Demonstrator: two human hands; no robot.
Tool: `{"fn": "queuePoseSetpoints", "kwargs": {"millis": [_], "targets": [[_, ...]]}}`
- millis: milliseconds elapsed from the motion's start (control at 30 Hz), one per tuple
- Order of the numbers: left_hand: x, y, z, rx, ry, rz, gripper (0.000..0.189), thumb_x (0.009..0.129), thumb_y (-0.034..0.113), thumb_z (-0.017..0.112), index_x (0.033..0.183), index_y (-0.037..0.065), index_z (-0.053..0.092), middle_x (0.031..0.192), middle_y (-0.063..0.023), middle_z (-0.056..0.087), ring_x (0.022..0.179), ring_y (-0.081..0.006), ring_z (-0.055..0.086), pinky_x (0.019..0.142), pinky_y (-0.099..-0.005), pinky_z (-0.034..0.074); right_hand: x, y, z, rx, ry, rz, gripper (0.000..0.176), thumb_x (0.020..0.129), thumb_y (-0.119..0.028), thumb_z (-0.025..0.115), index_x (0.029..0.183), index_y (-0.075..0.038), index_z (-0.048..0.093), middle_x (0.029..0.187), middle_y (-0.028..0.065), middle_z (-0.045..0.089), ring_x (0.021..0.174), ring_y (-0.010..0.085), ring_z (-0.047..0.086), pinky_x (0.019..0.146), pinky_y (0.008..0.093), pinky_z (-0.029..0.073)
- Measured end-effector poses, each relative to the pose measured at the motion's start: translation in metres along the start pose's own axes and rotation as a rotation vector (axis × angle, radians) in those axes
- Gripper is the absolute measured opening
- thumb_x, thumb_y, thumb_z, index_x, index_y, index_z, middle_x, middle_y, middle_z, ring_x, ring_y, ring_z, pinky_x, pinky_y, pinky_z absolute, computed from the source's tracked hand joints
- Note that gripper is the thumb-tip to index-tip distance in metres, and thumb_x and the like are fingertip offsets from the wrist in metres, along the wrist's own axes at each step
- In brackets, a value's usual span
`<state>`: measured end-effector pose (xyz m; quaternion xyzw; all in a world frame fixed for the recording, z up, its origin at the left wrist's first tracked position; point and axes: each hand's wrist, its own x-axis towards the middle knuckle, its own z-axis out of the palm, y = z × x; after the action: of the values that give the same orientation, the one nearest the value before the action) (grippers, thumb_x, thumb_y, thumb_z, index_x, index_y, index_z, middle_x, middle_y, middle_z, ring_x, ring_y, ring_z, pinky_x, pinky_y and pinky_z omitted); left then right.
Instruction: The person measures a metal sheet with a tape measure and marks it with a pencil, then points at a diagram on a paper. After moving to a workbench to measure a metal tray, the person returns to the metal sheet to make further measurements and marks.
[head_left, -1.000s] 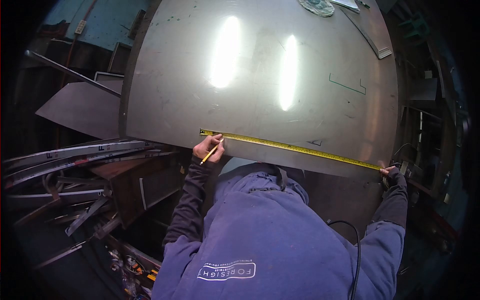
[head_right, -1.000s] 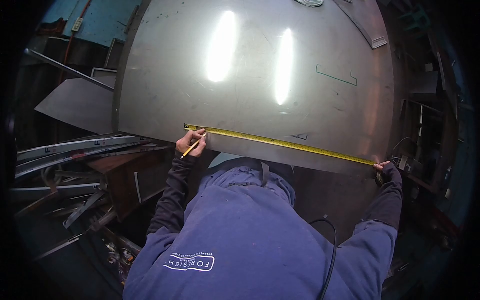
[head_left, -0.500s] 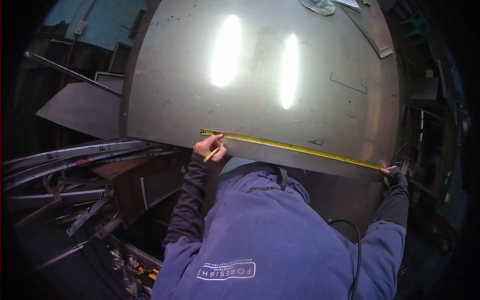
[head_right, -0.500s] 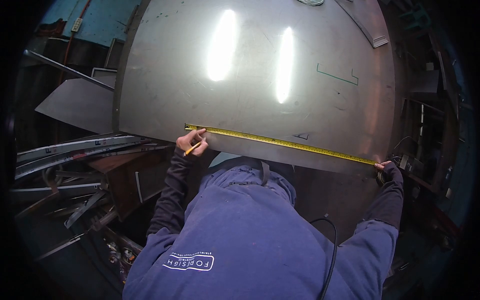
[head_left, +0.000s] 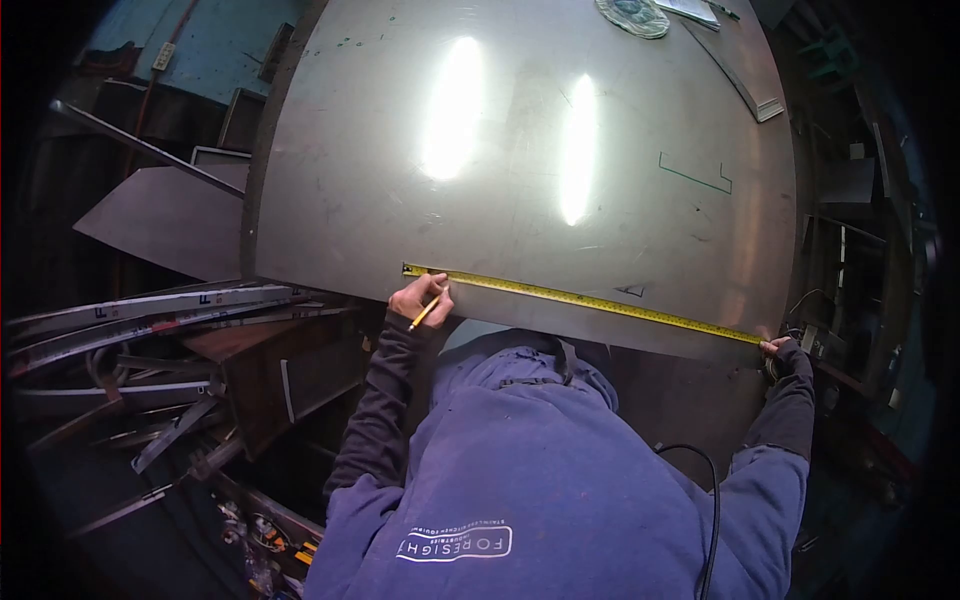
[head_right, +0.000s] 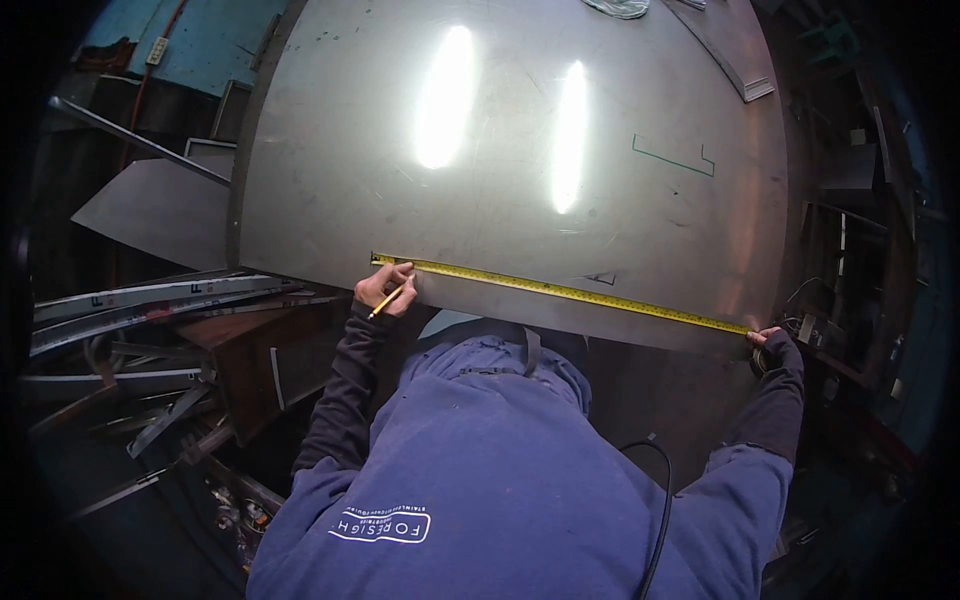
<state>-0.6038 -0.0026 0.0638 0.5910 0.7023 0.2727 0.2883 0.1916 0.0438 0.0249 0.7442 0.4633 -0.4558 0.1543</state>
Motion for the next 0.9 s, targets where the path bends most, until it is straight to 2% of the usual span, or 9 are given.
{"fn": "queuePoseSetpoints", "kwargs": {"millis": [67, 100, 167, 200, 300, 633, 767, 833, 900], "targets": [[0.0, 0.005, -0.01, 0.096, -0.168, -0.063, 0.011, 0.072, 0.007, 0.064, 0.074, 0.002, 0.055, 0.078, -0.013, 0.069, 0.078, -0.0203, 0.069, 0.068, -0.03, 0.053, 0.001, -0.003, -0.003, -0.029, -0.023, 0.1, 0.033, 0.082, -0.035, 0.068, 0.077, -0.002, 0.07, 0.065, -0.0002, 0.062, 0.062, 0.0089, 0.051, 0.058, 0.0283, 0.041], [-0.002, 0.001, -0.009, 0.097, -0.159, -0.066, 0.011, 0.072, 0.007, 0.064, 0.074, 0.002, 0.055, 0.078, -0.013, 0.069, 0.078, -0.0203, 0.069, 0.068, -0.03, 0.053, 0.003, -0.003, -0.004, -0.033, -0.022, 0.091, 0.033, 0.082, -0.035, 0.068, 0.077, -0.002, 0.07, 0.065, -0.0002, 0.062, 0.062, 0.0089, 0.051, 0.058, 0.0283, 0.041], [0.001, -0.014, -0.003, -0.219, -0.02, 0.01, 0.01, 0.074, 0.007, 0.064, 0.074, 0.002, 0.056, 0.076, -0.0133, 0.068, 0.084, -0.0213, 0.068, 0.071, -0.0298, 0.053, 0.024, 0.025, -0.001, -0.011, -0.051, 0.028, 0.036, 0.084, -0.038, 0.067, 0.078, -0.003, 0.07, 0.065, -0.0028, 0.06, 0.06, 0.0075, 0.049, 0.055, 0.0288, 0.04], [0.0, -0.019, -0.001, -0.266, -0.004, 0.002, 0.009, 0.075, 0.007, 0.064, 0.075, 0.001, 0.057, 0.078, -0.0149, 0.069, 0.09, -0.0232, 0.067, 0.073, -0.0298, 0.053, -0.002, -0.008, -0.001, -0.034, -0.007, 0.083, 0.037, 0.083, -0.039, 0.067, 0.078, -0.003, 0.07, 0.063, -0.0042, 0.057, 0.059, 0.0067, 0.048, 0.053, 0.0283, 0.039], [-0.007, -0.022, 0.0, -0.216, 0.078, -0.055, 0.009, 0.075, 0.007, 0.065, 0.076, 0.001, 0.057, 0.082, -0.0156, 0.069, 0.092, -0.0237, 0.066, 0.073, -0.0294, 0.053, 0.006, 0.0, -0.004, -0.094, -0.009, 0.091, 0.037, 0.082, -0.037, 0.068, 0.08, -0.001, 0.069, 0.064, -0.0004, 0.061, 0.062, 0.0089, 0.051, 0.057, 0.0294, 0.041], [-0.011, -0.026, 0.008, -0.138, 0.164, 0.002, 0.008, 0.076, 0.008, 0.066, 0.076, 0.005, 0.059, 0.082, -0.0105, 0.069, 0.092, -0.0218, 0.067, 0.071, -0.0286, 0.053, 0.004, 0.0, -0.003, -0.021, -0.016, 0.098, 0.036, 0.082, -0.037, 0.069, 0.08, -0.001, 0.069, 0.066, 0.0002, 0.062, 0.062, 0.0093, 0.051, 0.059, 0.0287, 0.042], [-0.012, -0.028, 0.011, -0.136, 0.169, 0.002, 0.008, 0.076, 0.009, 0.066, 0.077, 0.005, 0.059, 0.081, -0.0102, 0.069, 0.092, -0.0219, 0.067, 0.071, -0.0285, 0.053, 0.019, 0.02, 0.0, -0.077, 0.007, 0.034, 0.035, 0.084, -0.037, 0.066, 0.078, -0.003, 0.07, 0.063, -0.0019, 0.06, 0.059, 0.0077, 0.05, 0.054, 0.0293, 0.04], [-0.012, -0.03, 0.012, -0.13, 0.182, 0.042, 0.015, 0.071, 0.009, 0.068, 0.08, 0.003, 0.057, 0.095, -0.0156, 0.068, 0.081, -0.0253, 0.068, 0.068, -0.0311, 0.054, 0.021, 0.021, 0.0, -0.093, 0.011, 0.001, 0.035, 0.085, -0.037, 0.066, 0.077, -0.003, 0.069, 0.064, -0.0016, 0.061, 0.06, 0.0077, 0.05, 0.054, 0.0292, 0.04], [-0.014, -0.028, 0.012, -0.13, 0.18, 0.028, 0.015, 0.072, 0.009, 0.068, 0.081, 0.004, 0.057, 0.095, -0.0151, 0.068, 0.081, -0.0254, 0.068, 0.068, -0.0311, 0.054, 0.018, 0.016, -0.002, -0.161, 0.009, 0.038, 0.035, 0.085, -0.037, 0.065, 0.077, -0.003, 0.069, 0.064, -0.0013, 0.061, 0.06, 0.0077, 0.051, 0.055, 0.0282, 0.041]]}}
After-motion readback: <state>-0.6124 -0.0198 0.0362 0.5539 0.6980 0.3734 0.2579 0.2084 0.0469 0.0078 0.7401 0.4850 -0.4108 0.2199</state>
